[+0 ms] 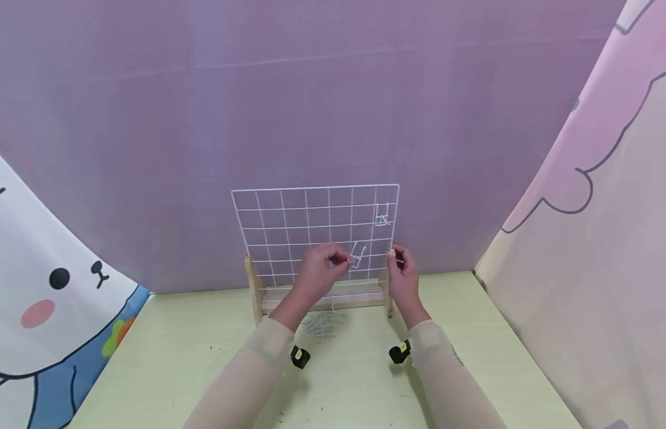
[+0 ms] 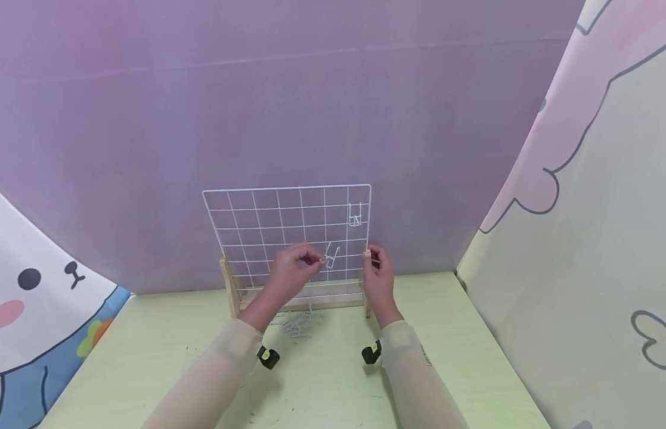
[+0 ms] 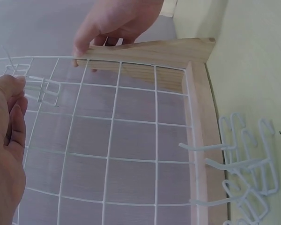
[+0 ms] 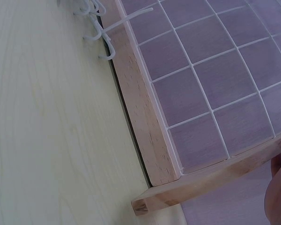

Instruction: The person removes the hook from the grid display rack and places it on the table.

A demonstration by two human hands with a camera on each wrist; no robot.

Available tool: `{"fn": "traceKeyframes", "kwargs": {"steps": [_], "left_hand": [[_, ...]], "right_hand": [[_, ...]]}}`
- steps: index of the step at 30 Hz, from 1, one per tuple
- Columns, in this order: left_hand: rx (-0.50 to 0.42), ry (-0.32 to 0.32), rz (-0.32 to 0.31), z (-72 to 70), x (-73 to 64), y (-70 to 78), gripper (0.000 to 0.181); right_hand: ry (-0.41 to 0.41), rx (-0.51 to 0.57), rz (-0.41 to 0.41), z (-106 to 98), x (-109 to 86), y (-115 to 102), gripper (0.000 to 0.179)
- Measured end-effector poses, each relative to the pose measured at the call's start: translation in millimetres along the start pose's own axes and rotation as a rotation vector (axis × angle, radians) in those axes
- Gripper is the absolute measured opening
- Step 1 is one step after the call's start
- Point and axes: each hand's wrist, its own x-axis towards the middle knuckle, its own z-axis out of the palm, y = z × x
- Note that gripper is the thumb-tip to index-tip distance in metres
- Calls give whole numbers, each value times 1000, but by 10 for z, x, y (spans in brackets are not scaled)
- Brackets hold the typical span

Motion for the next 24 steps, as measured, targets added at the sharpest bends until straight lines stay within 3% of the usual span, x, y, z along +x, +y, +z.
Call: {"fn": "traceKeyframes", "kwargs": {"steps": [11,24], "left_hand": [[-38,-36,-52,76,-136,-83,11],[-41,-46,-67,98,-221,-122,10]], "right_hand": [[-2,0,19,1,-9,-15,29],[3,1,26,-4,-4,-7,29]]}}
